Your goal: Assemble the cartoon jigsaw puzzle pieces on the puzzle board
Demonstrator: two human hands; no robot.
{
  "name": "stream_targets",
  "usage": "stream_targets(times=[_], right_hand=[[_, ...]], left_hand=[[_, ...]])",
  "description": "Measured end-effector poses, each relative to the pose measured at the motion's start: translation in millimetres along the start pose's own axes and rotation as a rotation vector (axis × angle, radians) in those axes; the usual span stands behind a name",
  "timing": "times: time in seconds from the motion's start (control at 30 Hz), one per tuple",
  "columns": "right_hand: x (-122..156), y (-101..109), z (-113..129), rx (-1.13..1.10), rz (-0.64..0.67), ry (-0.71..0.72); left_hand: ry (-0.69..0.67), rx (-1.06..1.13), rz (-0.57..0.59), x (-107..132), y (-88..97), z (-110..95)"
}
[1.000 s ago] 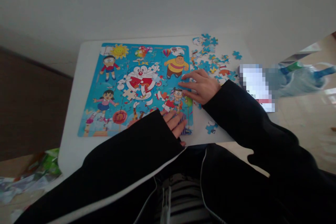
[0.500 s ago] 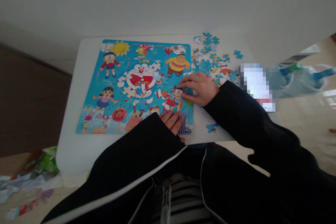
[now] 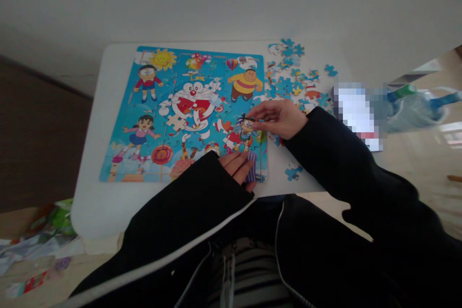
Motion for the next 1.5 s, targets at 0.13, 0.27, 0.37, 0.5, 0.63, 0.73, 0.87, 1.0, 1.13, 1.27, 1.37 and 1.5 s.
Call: stream_targets(times=[0.13,0.27,0.37,0.5,0.63,0.73,0.87,1.0,1.13,1.27,1.37,1.5], right_hand=[[1,-1,2,0.135,-0.025,0.059],[3,-1,3,0.244,-0.059,0.090],[2,0,2,0.273,-0.063,0.089],[2,1,0,0.296,-0.051,0.098],[2,1,0,0.365,-0.043,0.125],[1,2,1,0.413,-0.039,0.159],[-1,4,1,0.482,-0.027,0.255],[1,6,4,0.581,-0.044,0.374],[4,3,5,0.610,0.053,0.535],[5,1,1,0.608,0.149,0.595],[4,2,0,0.623,0.174,0.584],[7,2,3,0.647,0.184,0.542]], left_hand=[[0.025,0.015,0.093,-1,0.9,2],[-0.017,-0.002,0.102,-3,0.6,2],[-0.055,-0.013,0.083,-5,-1.4,1],[-0.056,-0.050,0.091,-5,-3.8,0],[-0.080,-0.073,0.110,-3,-6.9,1],[-0.095,-0.080,0.051,-3,-9.5,2],[-0.084,-0.070,0.037,-2,-11.3,2],[-0.081,-0.065,0.067,-3,-9.2,0],[-0.037,-0.048,0.063,-2,-9.9,0],[-0.020,-0.004,-0.018,1,-14.6,0],[0.008,0.025,-0.066,2,-18.6,-1],[-0.022,-0.020,-0.153,1,-18.4,-2]])
Point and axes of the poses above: each hand's wrist, its own x-axis away from the middle knuckle, its own y-axis out of the back of the hand, z = x × y, the point moved 2 cm from there along -x, towards the middle knuckle, and after that the axes turned 3 degrees about -y, right-handed, at the moved point
